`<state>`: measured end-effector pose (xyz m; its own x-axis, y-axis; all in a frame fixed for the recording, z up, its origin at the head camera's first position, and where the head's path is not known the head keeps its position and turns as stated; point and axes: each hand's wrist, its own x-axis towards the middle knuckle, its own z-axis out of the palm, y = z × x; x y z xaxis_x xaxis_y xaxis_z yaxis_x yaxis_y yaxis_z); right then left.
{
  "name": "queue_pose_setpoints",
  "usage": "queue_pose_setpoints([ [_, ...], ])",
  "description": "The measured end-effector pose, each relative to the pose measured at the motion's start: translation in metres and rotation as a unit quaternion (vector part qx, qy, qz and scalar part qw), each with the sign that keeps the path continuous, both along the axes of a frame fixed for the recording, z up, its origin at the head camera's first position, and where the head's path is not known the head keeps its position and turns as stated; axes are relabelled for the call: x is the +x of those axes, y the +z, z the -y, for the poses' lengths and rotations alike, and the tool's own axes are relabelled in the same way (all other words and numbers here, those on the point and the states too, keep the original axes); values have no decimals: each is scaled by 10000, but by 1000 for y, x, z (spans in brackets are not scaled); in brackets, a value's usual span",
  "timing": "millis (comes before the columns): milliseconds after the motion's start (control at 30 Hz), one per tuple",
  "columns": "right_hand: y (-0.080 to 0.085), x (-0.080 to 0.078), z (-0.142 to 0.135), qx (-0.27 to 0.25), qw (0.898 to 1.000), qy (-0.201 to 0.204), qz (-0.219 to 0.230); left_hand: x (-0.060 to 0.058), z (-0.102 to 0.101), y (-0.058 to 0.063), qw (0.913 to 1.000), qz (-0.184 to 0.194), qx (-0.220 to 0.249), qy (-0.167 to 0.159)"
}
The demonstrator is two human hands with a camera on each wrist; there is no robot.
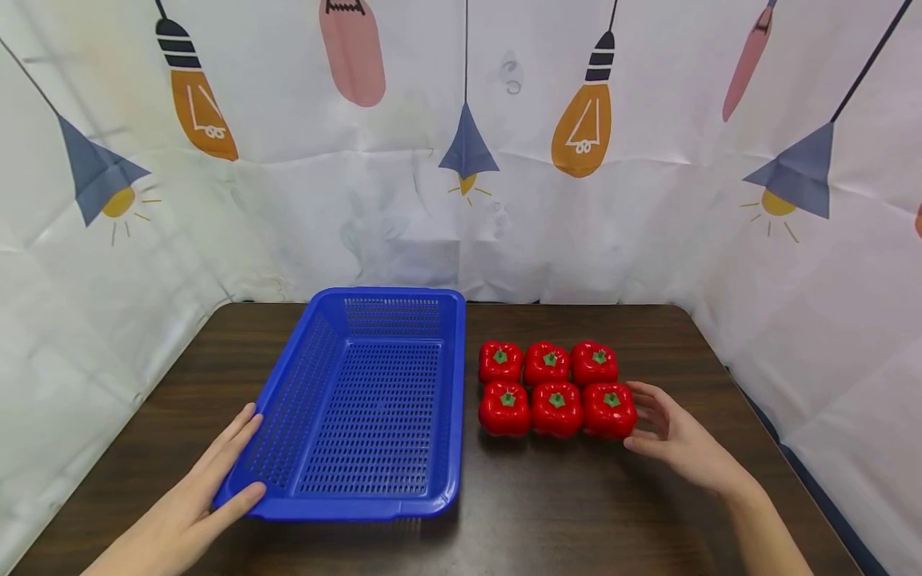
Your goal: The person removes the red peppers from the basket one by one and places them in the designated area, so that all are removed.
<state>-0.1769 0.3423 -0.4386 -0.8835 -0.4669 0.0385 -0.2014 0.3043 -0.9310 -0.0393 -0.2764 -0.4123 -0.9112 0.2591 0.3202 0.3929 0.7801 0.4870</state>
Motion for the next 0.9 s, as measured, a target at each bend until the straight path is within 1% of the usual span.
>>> queue_pose_setpoints([
  [167, 7, 2, -6, 266, 9995, 93, -154, -2, 2, 6, 9999, -41, -142, -20],
  [267, 14, 1, -11, 530, 9977, 20, -425, -5, 4, 13, 9997, -68, -218, -11],
  [333, 19, -1, -12, 801, 9943, -144, -688, -10, 6, 18, 9996, -77, -277, 32],
  [433, 25, -5, -13, 1332, 9842, -403, -1093, -19, 12, 26, 9987, -135, -470, 157],
  [500, 29, -8, -11, 1659, 9766, -547, -1258, -27, 17, 30, 9975, -208, -629, 263],
  [567, 33, -12, -10, 1877, 9710, -584, -1363, -35, 22, 33, 9963, -215, -758, 353],
  [733, 43, -21, -3, 2177, 9626, -584, -1502, -54, 31, 39, 9939, -169, -991, 459],
  [800, 47, -23, 0, 2281, 9593, -608, -1548, -62, 34, 41, 9926, -212, -1089, 500],
  [900, 50, -29, 4, 2507, 9501, -704, -1716, -74, 37, 44, 9911, -310, -1175, 547],
])
